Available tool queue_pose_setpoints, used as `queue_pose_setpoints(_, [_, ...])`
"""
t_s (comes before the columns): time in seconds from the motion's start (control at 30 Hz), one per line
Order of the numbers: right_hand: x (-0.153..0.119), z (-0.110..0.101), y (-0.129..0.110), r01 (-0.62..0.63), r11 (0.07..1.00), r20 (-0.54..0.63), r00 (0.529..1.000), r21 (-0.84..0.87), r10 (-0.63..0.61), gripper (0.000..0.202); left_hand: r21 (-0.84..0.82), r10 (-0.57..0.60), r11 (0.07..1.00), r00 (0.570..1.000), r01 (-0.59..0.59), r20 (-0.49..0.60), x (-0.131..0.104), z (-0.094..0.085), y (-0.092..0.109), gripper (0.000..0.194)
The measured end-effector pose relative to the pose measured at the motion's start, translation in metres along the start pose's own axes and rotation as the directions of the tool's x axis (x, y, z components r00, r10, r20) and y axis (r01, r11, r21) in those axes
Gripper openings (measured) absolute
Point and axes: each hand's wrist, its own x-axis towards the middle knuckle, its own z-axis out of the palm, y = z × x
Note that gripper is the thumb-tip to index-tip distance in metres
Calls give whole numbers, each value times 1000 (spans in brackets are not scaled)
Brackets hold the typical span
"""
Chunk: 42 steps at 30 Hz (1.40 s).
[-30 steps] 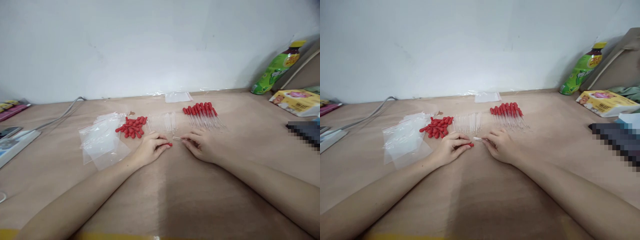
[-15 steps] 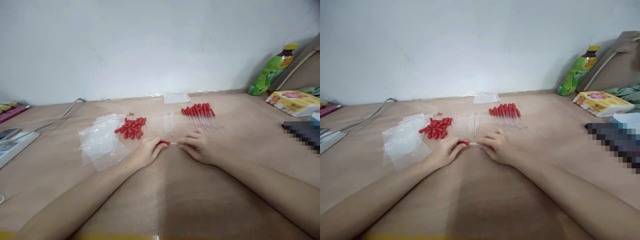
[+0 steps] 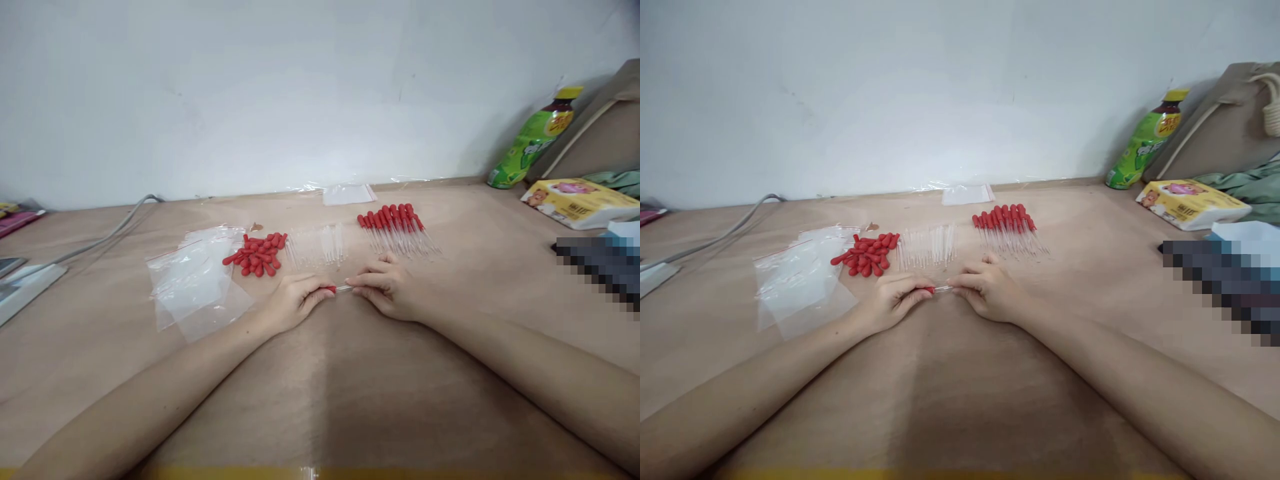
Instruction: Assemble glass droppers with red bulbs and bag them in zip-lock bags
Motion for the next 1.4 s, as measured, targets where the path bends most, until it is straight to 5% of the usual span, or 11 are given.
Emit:
queue_pose_setpoints(0.53, [12, -1, -13, 86, 947, -36, 994, -311, -103, 23, 99, -4, 995, 998, 10, -62, 4, 5, -1, 15])
queue_pose_setpoints(0.9, [10, 4, -6, 92, 949, -85, 989, -300, -123, 18, 353, 232, 923, 953, -154, -193, 6, 2, -17, 15])
queue_pose_setpoints(1.03, [8, 4, -3, 110, 947, -155, 975, -302, -162, 16, 334, 160, 939, 966, -86, -202, 7, 3, -17, 17])
queue_pose_setpoints(1.4, [9, 8, -4, 146, 964, -123, 977, -221, -176, 18, 176, 120, 979, 986, -100, -111, 4, 6, -16, 14])
